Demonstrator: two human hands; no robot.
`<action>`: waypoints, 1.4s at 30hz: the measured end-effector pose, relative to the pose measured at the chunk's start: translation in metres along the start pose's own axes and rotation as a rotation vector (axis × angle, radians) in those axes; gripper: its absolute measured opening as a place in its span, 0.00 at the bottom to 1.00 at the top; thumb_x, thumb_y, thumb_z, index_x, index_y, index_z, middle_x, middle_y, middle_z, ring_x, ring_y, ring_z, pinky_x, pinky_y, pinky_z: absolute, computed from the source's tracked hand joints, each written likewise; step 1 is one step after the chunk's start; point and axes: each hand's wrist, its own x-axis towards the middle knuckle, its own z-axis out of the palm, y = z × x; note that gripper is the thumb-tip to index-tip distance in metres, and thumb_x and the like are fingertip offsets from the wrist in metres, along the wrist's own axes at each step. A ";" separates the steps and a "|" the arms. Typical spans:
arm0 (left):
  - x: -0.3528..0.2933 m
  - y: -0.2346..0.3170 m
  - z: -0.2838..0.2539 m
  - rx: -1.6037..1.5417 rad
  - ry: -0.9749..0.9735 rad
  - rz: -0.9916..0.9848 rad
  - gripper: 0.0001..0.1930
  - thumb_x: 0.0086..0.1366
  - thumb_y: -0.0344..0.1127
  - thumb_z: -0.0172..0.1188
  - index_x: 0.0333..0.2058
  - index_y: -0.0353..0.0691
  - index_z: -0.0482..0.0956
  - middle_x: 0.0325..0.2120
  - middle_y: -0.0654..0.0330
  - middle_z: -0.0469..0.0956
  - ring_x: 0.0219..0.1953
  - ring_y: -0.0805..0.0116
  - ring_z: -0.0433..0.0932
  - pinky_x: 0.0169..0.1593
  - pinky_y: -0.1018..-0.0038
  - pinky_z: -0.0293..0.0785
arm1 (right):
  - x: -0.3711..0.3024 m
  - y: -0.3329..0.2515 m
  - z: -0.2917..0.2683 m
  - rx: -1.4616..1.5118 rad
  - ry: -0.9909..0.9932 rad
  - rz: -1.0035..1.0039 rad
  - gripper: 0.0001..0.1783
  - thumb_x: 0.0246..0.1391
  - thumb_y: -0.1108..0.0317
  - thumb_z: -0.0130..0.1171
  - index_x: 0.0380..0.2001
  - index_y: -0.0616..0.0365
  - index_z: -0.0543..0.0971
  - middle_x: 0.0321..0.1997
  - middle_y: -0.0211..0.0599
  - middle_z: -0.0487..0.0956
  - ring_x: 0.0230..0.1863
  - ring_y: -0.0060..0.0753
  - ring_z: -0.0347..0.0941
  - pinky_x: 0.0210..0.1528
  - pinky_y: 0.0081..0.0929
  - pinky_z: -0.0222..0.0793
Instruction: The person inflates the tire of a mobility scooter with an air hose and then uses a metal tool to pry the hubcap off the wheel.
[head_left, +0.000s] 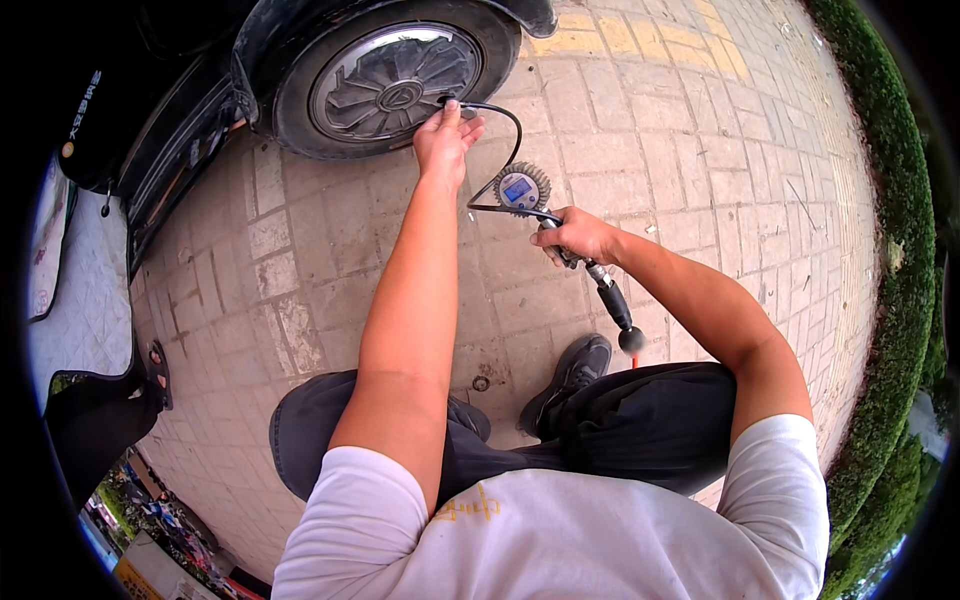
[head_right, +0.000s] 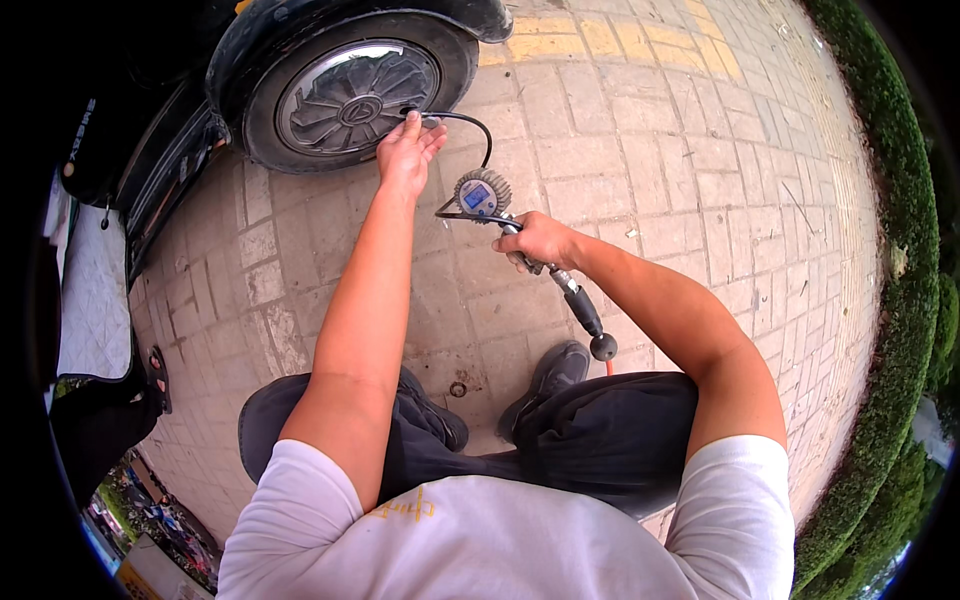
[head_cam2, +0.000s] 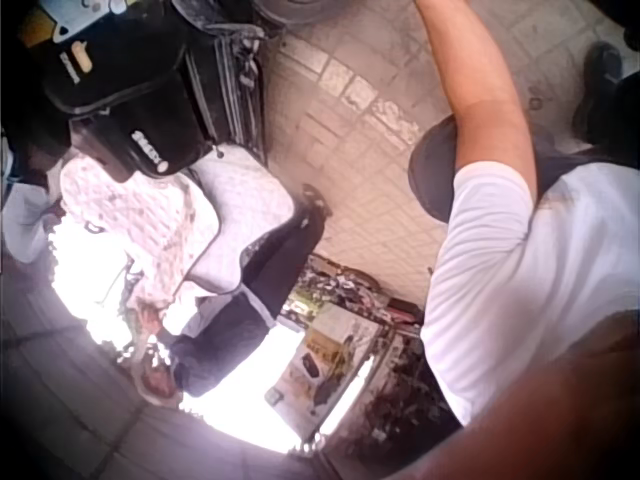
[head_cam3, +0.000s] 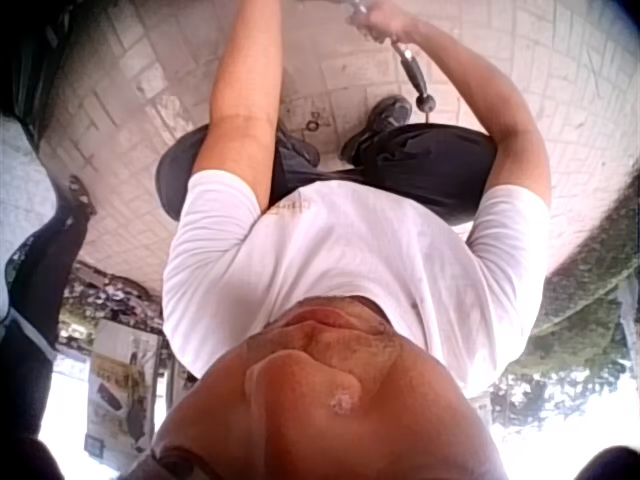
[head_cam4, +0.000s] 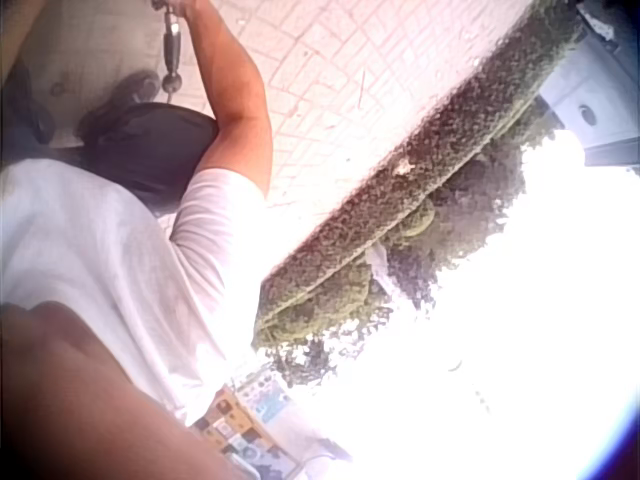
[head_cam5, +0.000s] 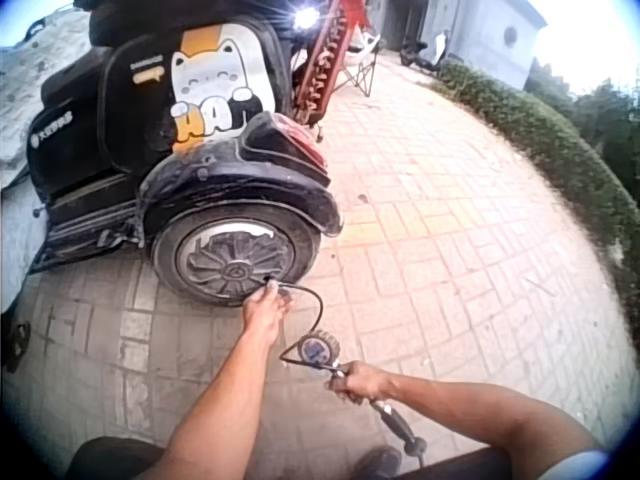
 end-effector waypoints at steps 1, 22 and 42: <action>0.000 0.000 0.001 -0.001 0.001 -0.001 0.14 0.65 0.38 0.57 0.39 0.31 0.71 0.31 0.54 0.75 0.35 0.57 0.79 0.38 0.67 0.77 | -0.001 0.000 0.000 0.004 0.003 0.002 0.13 0.49 0.63 0.62 0.19 0.59 0.74 0.16 0.32 0.73 0.17 0.25 0.68 0.20 0.26 0.61; -0.007 0.007 0.010 -0.208 0.013 -0.072 0.11 0.66 0.36 0.54 0.37 0.32 0.71 0.28 0.55 0.74 0.28 0.59 0.76 0.34 0.65 0.77 | -0.011 0.007 -0.005 0.094 0.060 0.048 0.16 0.55 0.58 0.59 0.28 0.61 0.73 0.21 0.35 0.74 0.18 0.27 0.71 0.18 0.28 0.67; 0.014 0.006 -0.016 -0.199 -0.103 -0.217 0.07 0.66 0.38 0.52 0.33 0.42 0.69 0.19 0.64 0.65 0.20 0.70 0.65 0.25 0.75 0.62 | -0.006 0.005 -0.007 -0.035 -0.056 0.106 0.16 0.55 0.58 0.59 0.33 0.61 0.73 0.27 0.39 0.76 0.23 0.28 0.73 0.22 0.30 0.69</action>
